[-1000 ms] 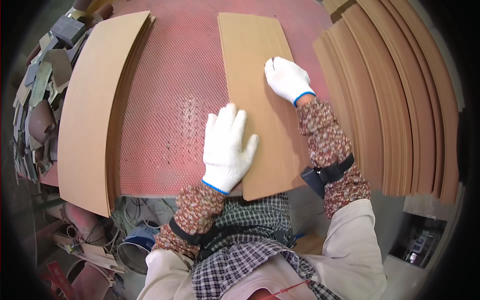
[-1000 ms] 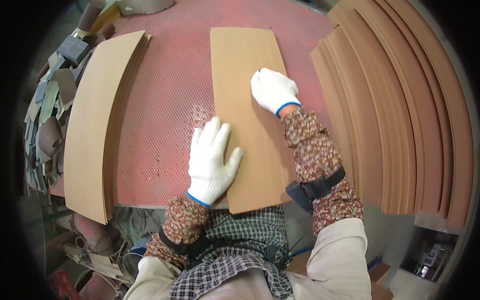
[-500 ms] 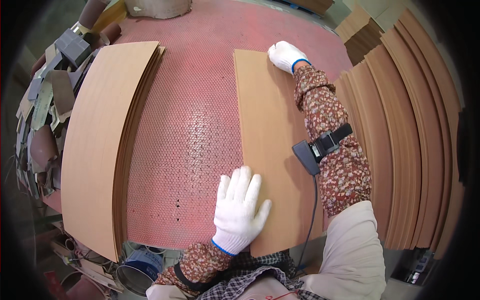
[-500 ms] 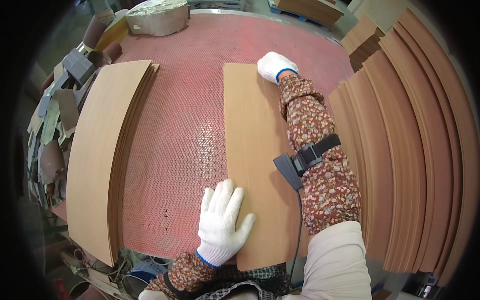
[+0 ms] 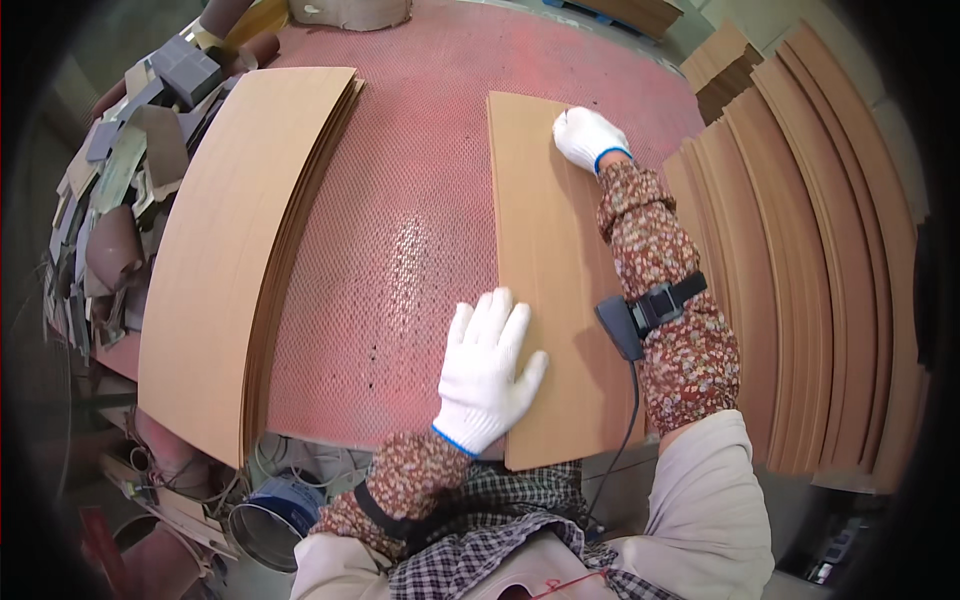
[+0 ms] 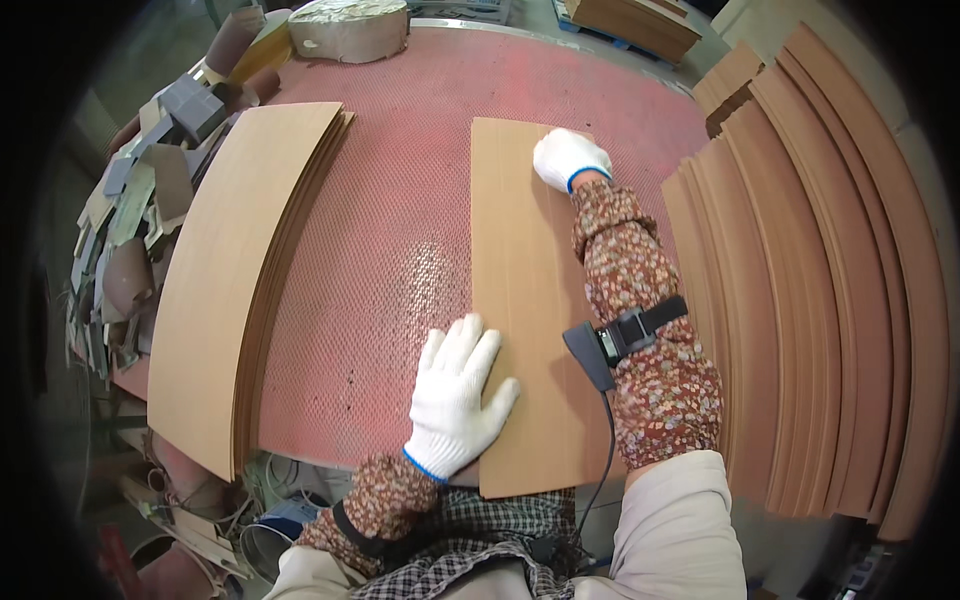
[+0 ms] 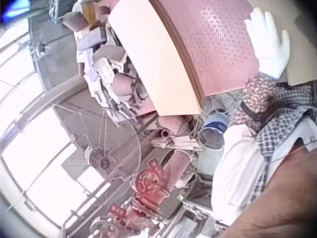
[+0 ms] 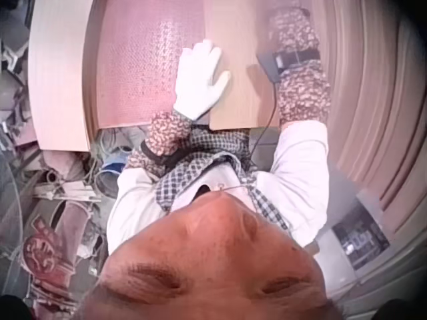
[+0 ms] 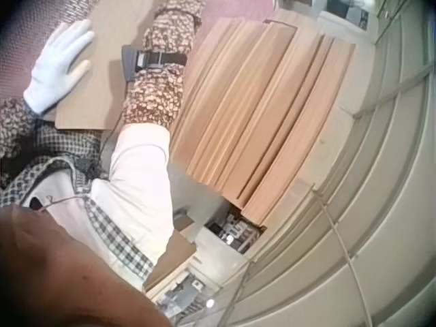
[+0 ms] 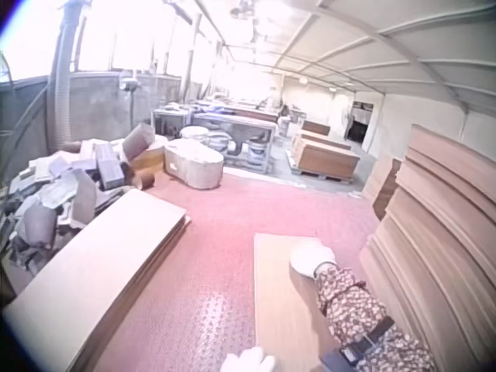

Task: The person is inspecting and sorting thin wooden boards on a production table.

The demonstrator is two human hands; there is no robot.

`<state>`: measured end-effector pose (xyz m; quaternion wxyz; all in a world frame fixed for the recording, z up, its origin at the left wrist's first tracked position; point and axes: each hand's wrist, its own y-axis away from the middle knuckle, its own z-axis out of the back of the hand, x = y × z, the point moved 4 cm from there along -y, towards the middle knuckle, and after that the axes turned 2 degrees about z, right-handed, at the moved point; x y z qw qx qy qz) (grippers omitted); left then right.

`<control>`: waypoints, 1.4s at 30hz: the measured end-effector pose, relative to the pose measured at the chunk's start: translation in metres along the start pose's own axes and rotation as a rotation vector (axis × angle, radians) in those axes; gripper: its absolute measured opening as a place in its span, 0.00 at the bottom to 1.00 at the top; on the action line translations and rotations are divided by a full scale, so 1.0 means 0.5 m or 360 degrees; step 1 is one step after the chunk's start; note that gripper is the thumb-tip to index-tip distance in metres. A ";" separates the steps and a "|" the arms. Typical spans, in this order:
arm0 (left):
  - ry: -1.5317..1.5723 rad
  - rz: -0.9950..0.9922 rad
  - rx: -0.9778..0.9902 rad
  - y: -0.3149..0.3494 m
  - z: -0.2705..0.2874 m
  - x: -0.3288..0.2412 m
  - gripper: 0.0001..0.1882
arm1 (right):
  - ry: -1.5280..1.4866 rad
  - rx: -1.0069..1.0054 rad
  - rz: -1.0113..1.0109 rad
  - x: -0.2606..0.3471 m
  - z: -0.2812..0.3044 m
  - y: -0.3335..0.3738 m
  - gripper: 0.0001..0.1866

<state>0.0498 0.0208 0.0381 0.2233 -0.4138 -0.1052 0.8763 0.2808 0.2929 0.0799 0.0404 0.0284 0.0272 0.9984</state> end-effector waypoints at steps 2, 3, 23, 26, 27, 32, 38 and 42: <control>0.0036 -0.0024 0.0073 -0.033 0.033 0.026 0.35 | -0.0033 0.0018 -0.0075 0.013 0.008 0.050 0.22; 0.0020 -0.0047 0.0076 -0.041 0.059 0.042 0.35 | -0.0103 0.0032 -0.0150 0.034 0.007 0.075 0.23; -0.0027 -0.0051 -0.0054 -0.005 0.026 0.143 0.31 | -0.0056 0.0052 -0.0142 0.152 -0.110 0.778 0.20; -0.0008 -0.0018 0.0018 -0.007 0.022 0.141 0.29 | 0.0001 -0.0118 -0.0173 0.163 -0.115 0.841 0.18; -0.0036 -0.0021 -0.0010 -0.006 0.021 0.141 0.29 | -0.0001 -0.0113 -0.0181 0.168 -0.121 0.859 0.18; 0.0022 -0.0025 0.0055 -0.014 0.026 0.139 0.28 | -0.0039 -0.0220 -0.0209 0.189 -0.121 0.895 0.16; 0.0031 -0.0013 0.0037 -0.012 0.024 0.140 0.28 | -0.0144 -0.0221 -0.0146 0.218 -0.131 0.880 0.18; 0.0021 -0.0083 -0.0029 -0.014 0.031 0.134 0.27 | -0.0066 -0.0196 -0.0105 0.220 -0.129 0.883 0.17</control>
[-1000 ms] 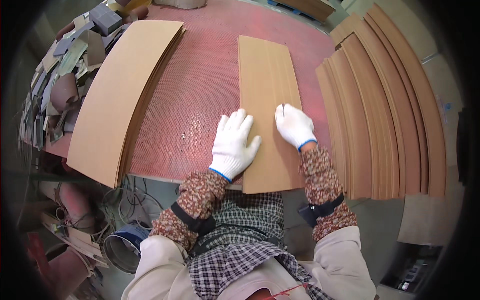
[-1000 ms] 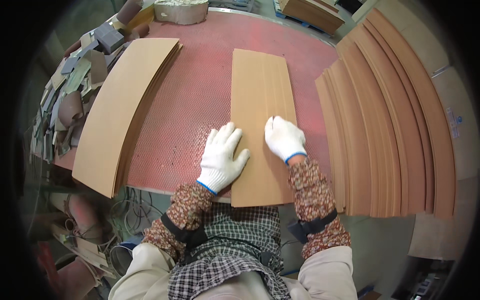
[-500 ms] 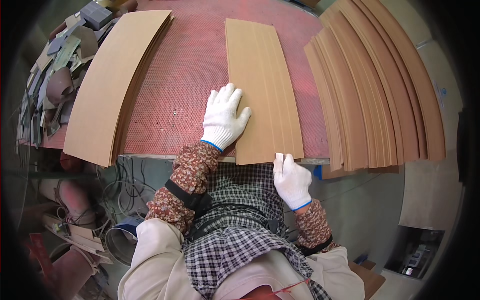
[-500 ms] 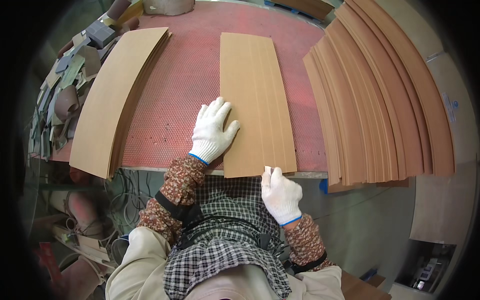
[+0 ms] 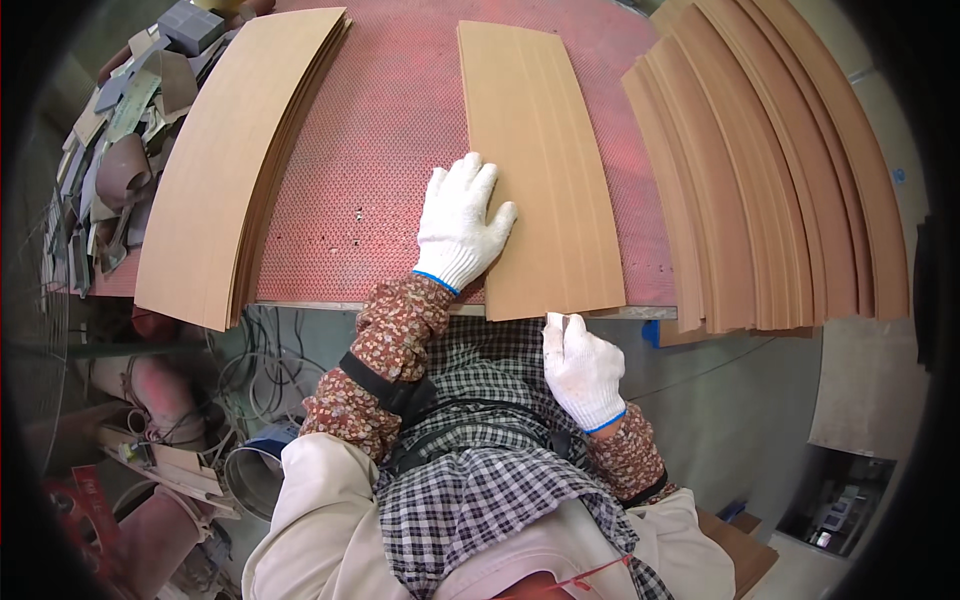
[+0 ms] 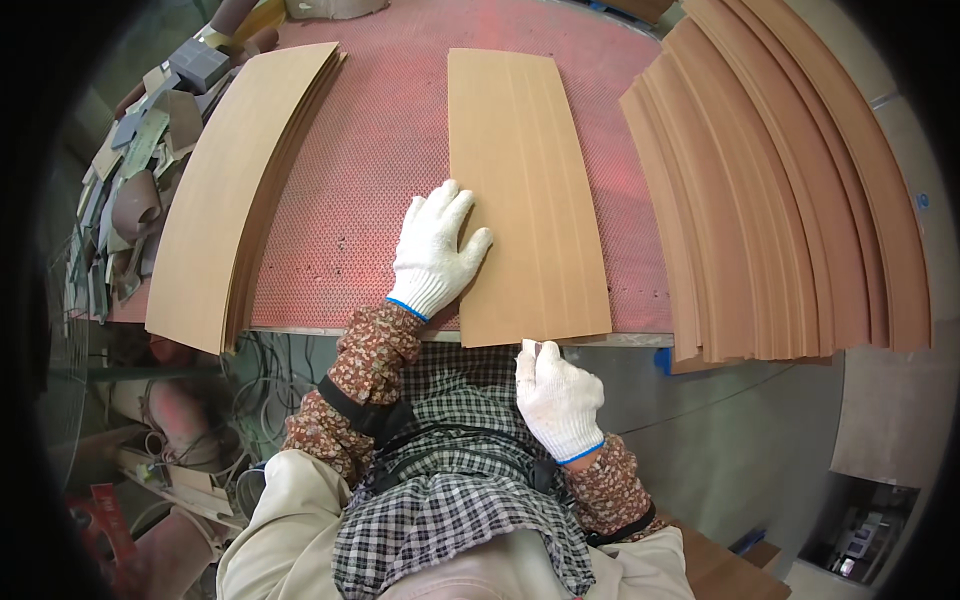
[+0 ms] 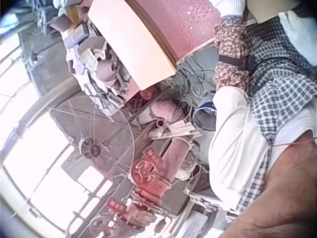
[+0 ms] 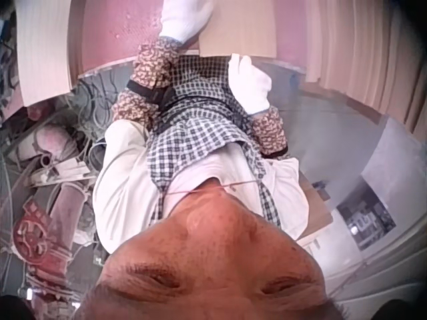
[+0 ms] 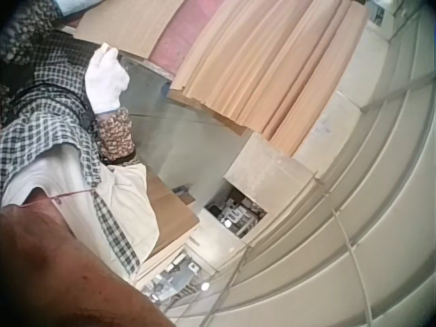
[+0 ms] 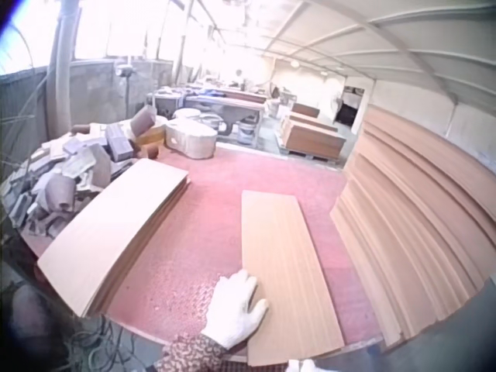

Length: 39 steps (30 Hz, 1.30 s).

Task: The person is inspecting and sorting thin wooden boards on a production table.

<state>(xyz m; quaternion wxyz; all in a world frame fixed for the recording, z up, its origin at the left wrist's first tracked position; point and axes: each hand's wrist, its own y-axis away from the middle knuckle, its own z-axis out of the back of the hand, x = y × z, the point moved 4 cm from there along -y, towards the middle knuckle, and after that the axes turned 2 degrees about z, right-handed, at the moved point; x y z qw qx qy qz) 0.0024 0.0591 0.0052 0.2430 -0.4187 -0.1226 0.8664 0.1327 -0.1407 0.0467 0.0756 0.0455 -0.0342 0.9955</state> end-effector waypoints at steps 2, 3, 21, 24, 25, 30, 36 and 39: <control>-0.0011 0.0014 0.0028 -0.005 0.013 -0.007 0.27 | -0.0011 0.0012 -0.0039 0.009 0.011 -0.003 0.17; -0.0016 0.0032 0.0052 -0.007 0.017 -0.011 0.26 | -0.0020 0.0005 -0.0043 0.011 0.015 -0.004 0.17; -0.0075 -0.0085 -0.0086 -0.026 0.042 -0.042 0.29 | -0.0010 0.0233 -0.0102 0.003 0.037 -0.433 0.24; -0.0057 -0.0077 -0.0115 -0.036 0.049 -0.056 0.31 | 0.0030 0.0022 0.0026 0.003 0.060 -0.542 0.22; -0.0088 -0.0078 -0.0143 -0.036 0.064 -0.058 0.31 | 0.0015 0.0001 0.0058 0.016 0.065 -0.581 0.22; 0.0007 0.0010 -0.0078 -0.016 0.091 -0.089 0.35 | 0.0174 0.0030 0.0225 0.031 0.101 -0.718 0.20; -0.0032 0.0050 -0.0037 -0.009 0.115 -0.104 0.37 | 0.0211 0.0075 0.0251 0.068 0.137 -0.875 0.20; -0.0035 0.0057 -0.0005 -0.011 0.106 -0.097 0.37 | 0.0118 0.0094 0.0236 0.063 0.136 -0.946 0.24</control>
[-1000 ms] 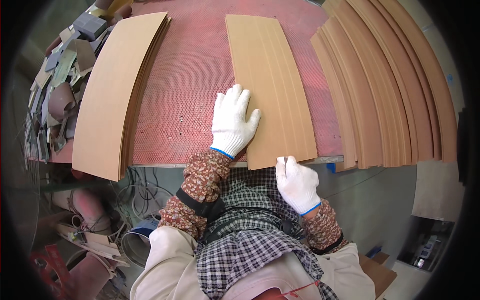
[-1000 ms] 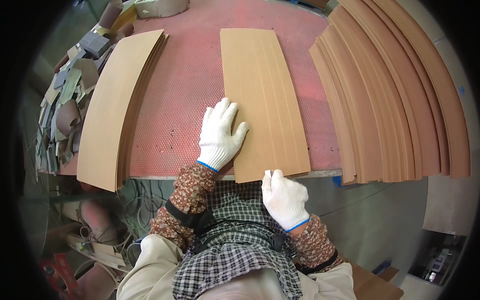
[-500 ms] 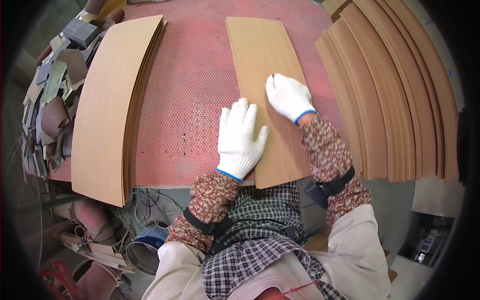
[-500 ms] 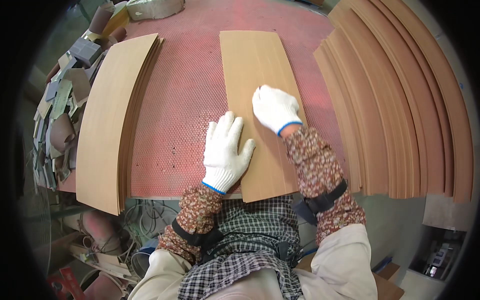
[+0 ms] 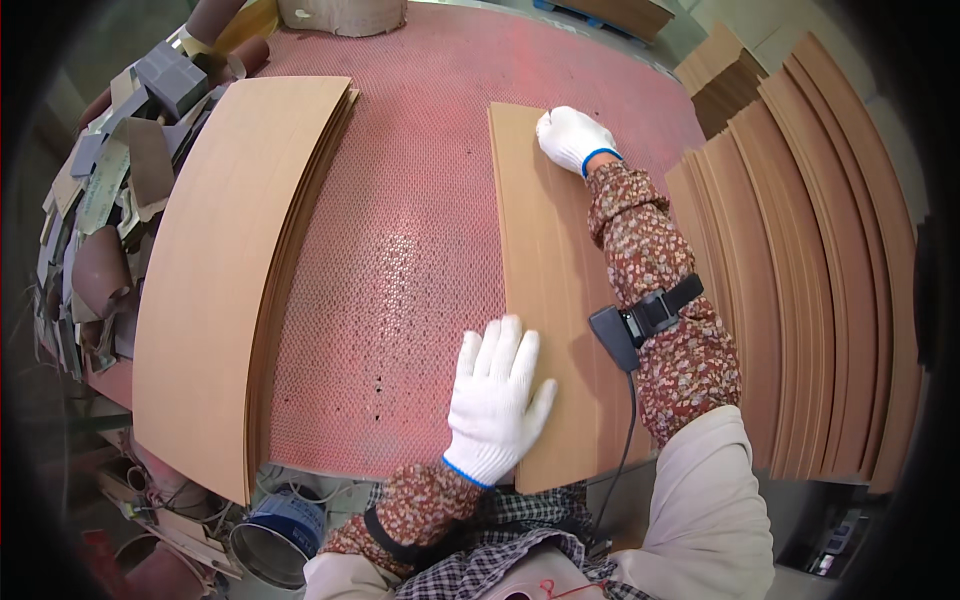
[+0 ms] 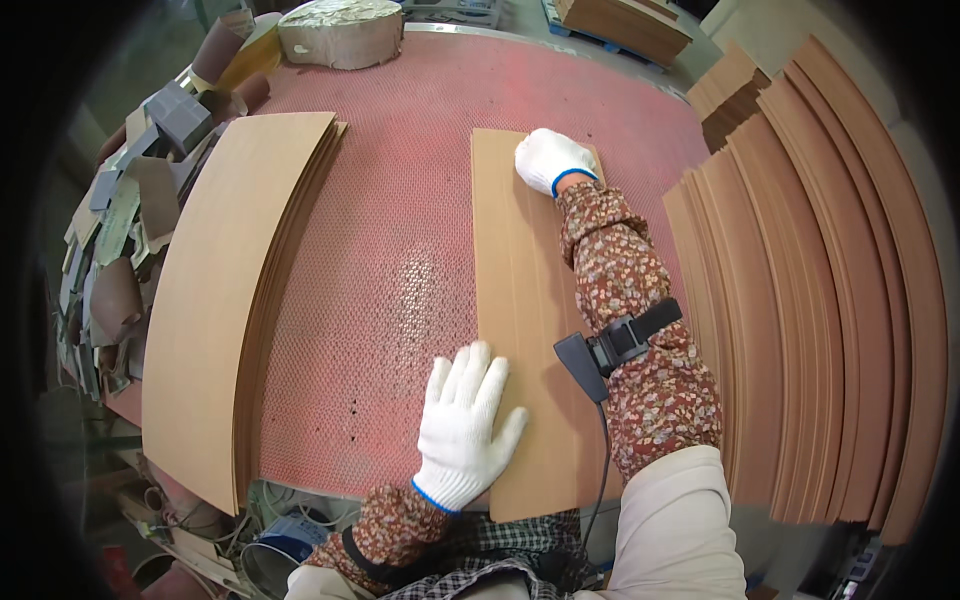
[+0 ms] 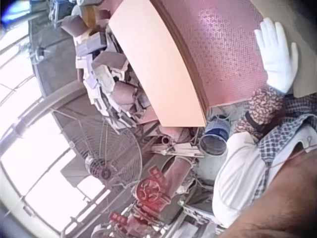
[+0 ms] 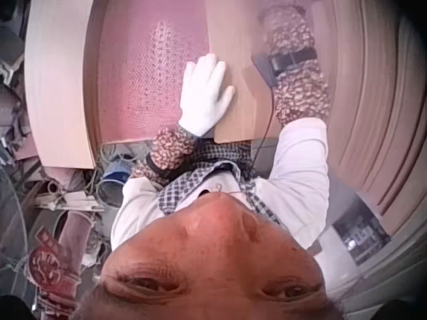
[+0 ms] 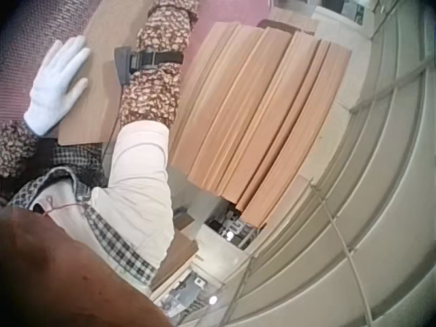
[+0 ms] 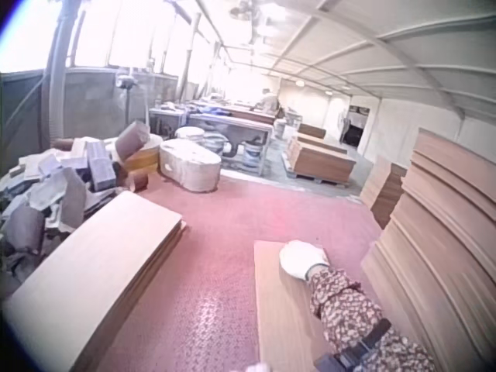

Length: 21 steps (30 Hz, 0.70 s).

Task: The person is inspecting and sorting thin wooden boards on a production table.

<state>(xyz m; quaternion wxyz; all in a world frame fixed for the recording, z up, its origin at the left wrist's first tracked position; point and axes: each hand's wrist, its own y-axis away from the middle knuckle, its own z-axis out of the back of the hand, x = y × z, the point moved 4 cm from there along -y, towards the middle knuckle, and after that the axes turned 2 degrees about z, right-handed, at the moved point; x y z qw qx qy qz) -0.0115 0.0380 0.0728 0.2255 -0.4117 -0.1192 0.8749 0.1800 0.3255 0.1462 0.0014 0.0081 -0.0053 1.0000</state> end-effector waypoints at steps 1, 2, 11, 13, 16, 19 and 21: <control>0.0003 -0.0012 0.0009 0.003 -0.004 0.004 0.37 | -0.0092 -0.0007 -0.0065 -0.007 -0.008 -0.027 0.25; 0.0008 -0.0027 0.0018 0.005 -0.008 0.007 0.37 | -0.0095 -0.0020 -0.0047 -0.011 -0.011 -0.052 0.25; 0.0105 -0.0065 -0.0029 -0.044 0.069 -0.054 0.40 | -0.0078 0.0055 0.0011 -0.051 0.087 -0.204 0.26; 0.0162 -0.0065 -0.0026 -0.062 0.089 -0.064 0.39 | 0.0235 0.0050 0.0246 -0.042 0.105 -0.191 0.23; 0.0122 -0.0055 -0.0056 -0.061 0.113 -0.075 0.38 | 0.0391 0.0042 0.0228 0.034 0.163 -0.083 0.22; 0.0097 -0.0014 -0.0032 -0.044 0.087 -0.065 0.36 | 0.0149 0.0020 0.0088 0.031 0.120 0.001 0.23; 0.0104 -0.0024 -0.0044 -0.015 0.041 -0.047 0.36 | -0.0038 -0.0030 -0.0125 -0.022 0.040 0.062 0.24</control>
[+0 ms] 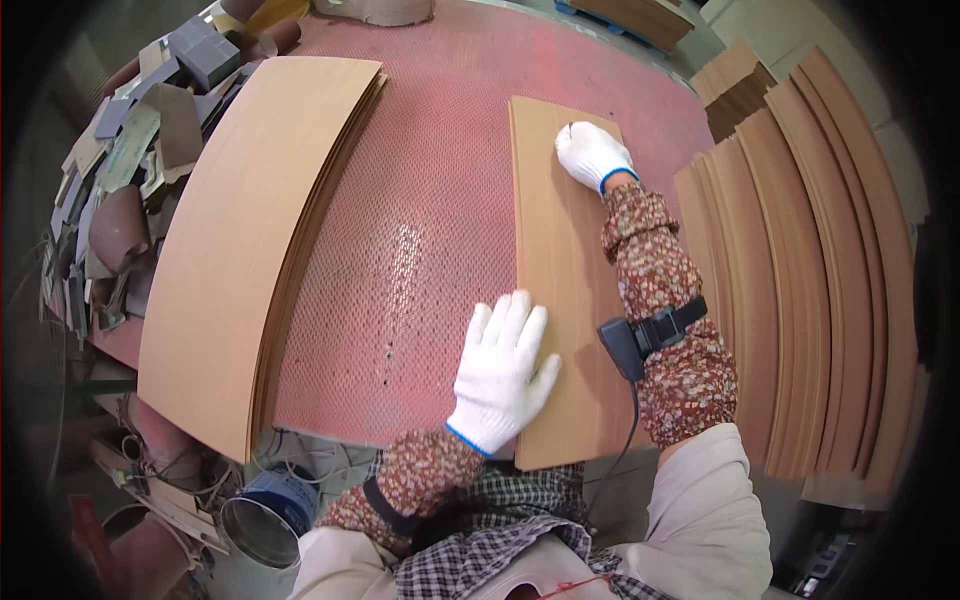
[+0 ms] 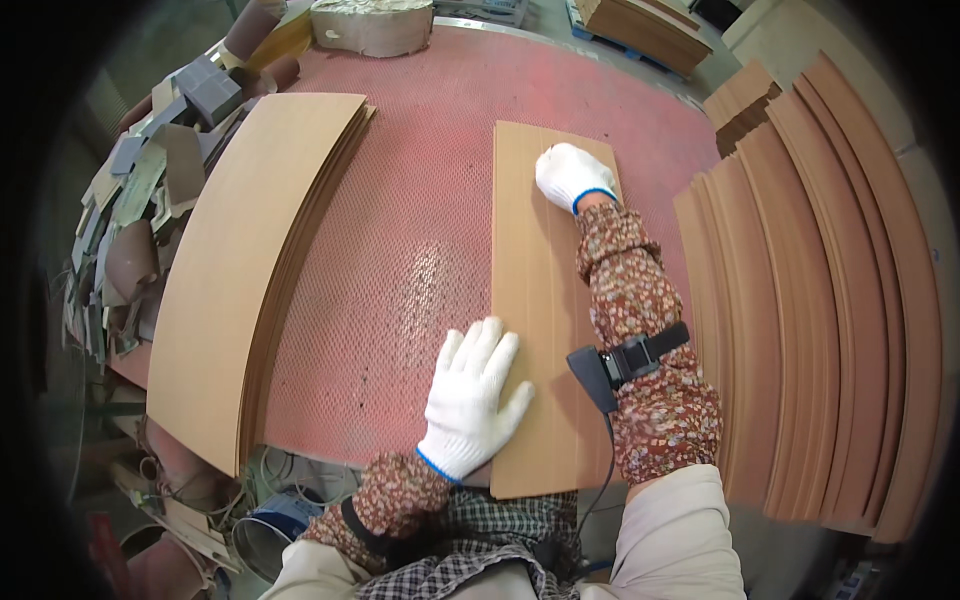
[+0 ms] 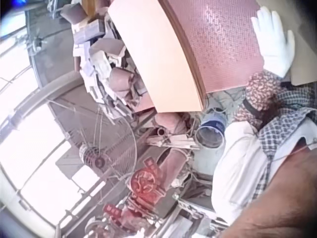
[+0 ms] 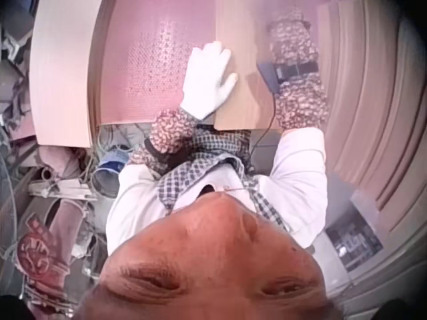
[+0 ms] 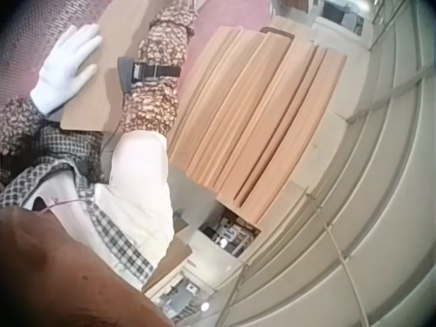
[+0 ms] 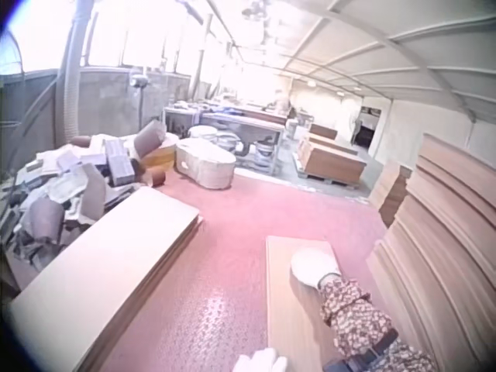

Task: The person is inspecting and sorting thin wooden boards on a production table.

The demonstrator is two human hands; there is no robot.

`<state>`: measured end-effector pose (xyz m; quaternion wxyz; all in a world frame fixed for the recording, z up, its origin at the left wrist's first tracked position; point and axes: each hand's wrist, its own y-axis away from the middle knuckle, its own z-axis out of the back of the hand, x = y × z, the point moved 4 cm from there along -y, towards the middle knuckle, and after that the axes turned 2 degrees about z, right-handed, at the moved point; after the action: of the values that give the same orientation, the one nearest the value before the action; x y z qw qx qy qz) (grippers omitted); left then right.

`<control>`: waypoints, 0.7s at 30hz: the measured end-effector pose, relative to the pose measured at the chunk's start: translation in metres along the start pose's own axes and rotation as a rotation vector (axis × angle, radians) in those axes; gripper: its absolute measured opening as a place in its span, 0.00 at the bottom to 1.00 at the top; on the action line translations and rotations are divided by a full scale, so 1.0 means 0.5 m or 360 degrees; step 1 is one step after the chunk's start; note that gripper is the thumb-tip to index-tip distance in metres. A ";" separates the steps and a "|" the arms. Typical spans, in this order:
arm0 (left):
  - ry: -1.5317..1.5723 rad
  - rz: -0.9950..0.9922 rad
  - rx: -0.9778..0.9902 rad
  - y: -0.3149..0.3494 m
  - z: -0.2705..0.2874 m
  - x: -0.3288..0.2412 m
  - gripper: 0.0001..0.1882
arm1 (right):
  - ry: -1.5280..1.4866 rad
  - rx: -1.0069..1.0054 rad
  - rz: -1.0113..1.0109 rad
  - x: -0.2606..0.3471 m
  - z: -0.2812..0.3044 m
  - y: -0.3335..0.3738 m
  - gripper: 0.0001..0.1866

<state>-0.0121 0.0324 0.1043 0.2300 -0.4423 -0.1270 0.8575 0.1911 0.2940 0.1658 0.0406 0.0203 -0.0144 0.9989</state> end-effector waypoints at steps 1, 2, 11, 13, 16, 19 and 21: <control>0.0008 0.0005 -0.0004 0.015 -0.027 0.023 0.36 | -0.0003 0.0031 -0.0005 -0.004 -0.037 0.031 0.24; 0.0000 0.0012 0.0021 0.016 -0.033 0.037 0.36 | -0.0025 0.0077 -0.0056 -0.004 -0.059 0.066 0.24; -0.0048 -0.0093 -0.0116 -0.024 -0.047 0.112 0.22 | -0.0065 0.0169 -0.0167 0.048 -0.108 0.387 0.25; -0.0088 -0.0129 -0.0151 -0.010 -0.077 0.125 0.22 | -0.0034 0.0214 -0.0160 0.044 -0.126 0.473 0.26; -0.0041 -0.0130 -0.0156 -0.004 -0.102 0.145 0.21 | -0.0036 0.0273 -0.0159 0.032 -0.163 0.573 0.26; -0.0046 -0.0099 -0.0146 0.007 -0.114 0.183 0.21 | -0.0036 0.0292 -0.0167 0.053 -0.185 0.653 0.24; -0.0052 -0.0049 -0.0068 0.011 -0.117 0.195 0.21 | -0.0075 0.0204 -0.0077 0.054 -0.200 0.706 0.22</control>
<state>-0.0150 0.0777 -0.0002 0.2315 -0.4309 -0.1558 0.8582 0.1313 -0.0525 0.0577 0.0631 0.0466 0.0491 0.9957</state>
